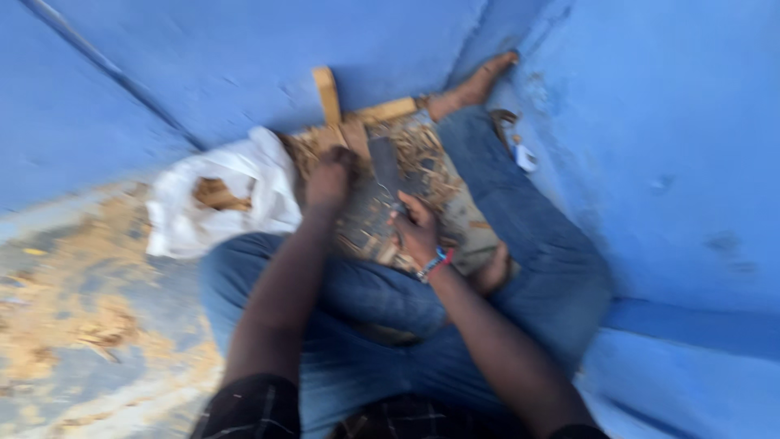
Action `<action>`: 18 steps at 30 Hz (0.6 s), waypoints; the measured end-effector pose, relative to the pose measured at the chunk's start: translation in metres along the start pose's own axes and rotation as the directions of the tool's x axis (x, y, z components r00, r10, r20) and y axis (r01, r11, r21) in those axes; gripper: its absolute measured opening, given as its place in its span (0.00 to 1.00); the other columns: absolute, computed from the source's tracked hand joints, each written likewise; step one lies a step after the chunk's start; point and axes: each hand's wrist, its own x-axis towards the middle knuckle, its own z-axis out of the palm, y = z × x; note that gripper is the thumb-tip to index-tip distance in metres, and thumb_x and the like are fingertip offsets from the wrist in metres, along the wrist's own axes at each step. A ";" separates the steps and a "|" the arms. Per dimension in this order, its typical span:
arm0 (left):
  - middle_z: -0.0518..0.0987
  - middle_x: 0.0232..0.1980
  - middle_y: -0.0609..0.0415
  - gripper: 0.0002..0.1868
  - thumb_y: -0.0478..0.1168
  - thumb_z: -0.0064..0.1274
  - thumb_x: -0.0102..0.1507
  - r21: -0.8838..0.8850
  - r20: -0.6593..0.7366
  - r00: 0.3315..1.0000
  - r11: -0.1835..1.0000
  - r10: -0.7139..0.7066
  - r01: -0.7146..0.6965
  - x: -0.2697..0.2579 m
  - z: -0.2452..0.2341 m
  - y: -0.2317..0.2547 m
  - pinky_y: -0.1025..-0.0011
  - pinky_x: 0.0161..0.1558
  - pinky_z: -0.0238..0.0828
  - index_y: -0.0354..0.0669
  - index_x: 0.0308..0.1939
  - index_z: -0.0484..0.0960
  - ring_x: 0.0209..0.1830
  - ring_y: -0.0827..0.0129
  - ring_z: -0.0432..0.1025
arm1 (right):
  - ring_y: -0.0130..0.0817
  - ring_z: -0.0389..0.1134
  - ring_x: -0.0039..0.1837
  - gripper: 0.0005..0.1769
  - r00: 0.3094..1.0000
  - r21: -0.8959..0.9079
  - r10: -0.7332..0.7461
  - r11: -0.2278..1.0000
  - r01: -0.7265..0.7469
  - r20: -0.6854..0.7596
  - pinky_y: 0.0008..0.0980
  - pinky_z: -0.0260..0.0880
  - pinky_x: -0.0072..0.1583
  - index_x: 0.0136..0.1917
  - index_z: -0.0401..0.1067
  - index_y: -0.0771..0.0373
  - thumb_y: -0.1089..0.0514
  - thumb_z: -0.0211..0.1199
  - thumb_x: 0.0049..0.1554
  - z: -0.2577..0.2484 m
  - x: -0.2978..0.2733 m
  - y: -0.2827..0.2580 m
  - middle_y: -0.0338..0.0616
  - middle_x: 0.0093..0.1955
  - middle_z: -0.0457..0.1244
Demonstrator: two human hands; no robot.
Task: The person scrapes and carves small pieces of wood using a handheld scraper while sitting on the floor, handling the wood pieces individually and placing some into a white bag.
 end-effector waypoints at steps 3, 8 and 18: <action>0.80 0.49 0.45 0.07 0.37 0.53 0.63 -0.083 -0.072 0.995 0.994 -0.075 0.069 -0.005 -0.002 -0.005 0.53 0.53 0.71 0.41 0.43 0.83 0.52 0.46 0.75 | 0.24 0.67 0.35 0.29 0.997 0.013 0.064 0.998 -0.065 0.033 0.28 0.68 0.32 0.76 0.62 0.65 0.66 0.61 0.62 0.006 0.003 0.006 0.46 0.45 0.66; 0.80 0.48 0.42 0.11 0.33 0.53 0.58 -0.121 -0.136 0.991 0.993 -0.014 -0.003 -0.005 -0.001 -0.008 0.53 0.51 0.72 0.39 0.44 0.82 0.49 0.44 0.74 | 0.26 0.65 0.31 0.31 0.988 0.025 0.139 0.990 -0.141 0.060 0.29 0.65 0.30 0.76 0.60 0.65 0.64 0.60 0.60 0.012 -0.008 0.010 0.46 0.43 0.67; 0.80 0.48 0.46 0.15 0.38 0.55 0.60 0.039 -0.158 0.982 0.995 0.101 -0.096 -0.004 0.006 -0.010 0.54 0.56 0.69 0.41 0.50 0.86 0.52 0.48 0.71 | 0.25 0.67 0.32 0.34 0.956 -0.109 0.292 0.950 -0.292 -0.023 0.30 0.69 0.32 0.78 0.57 0.60 0.60 0.60 0.60 0.024 -0.012 -0.017 0.44 0.43 0.67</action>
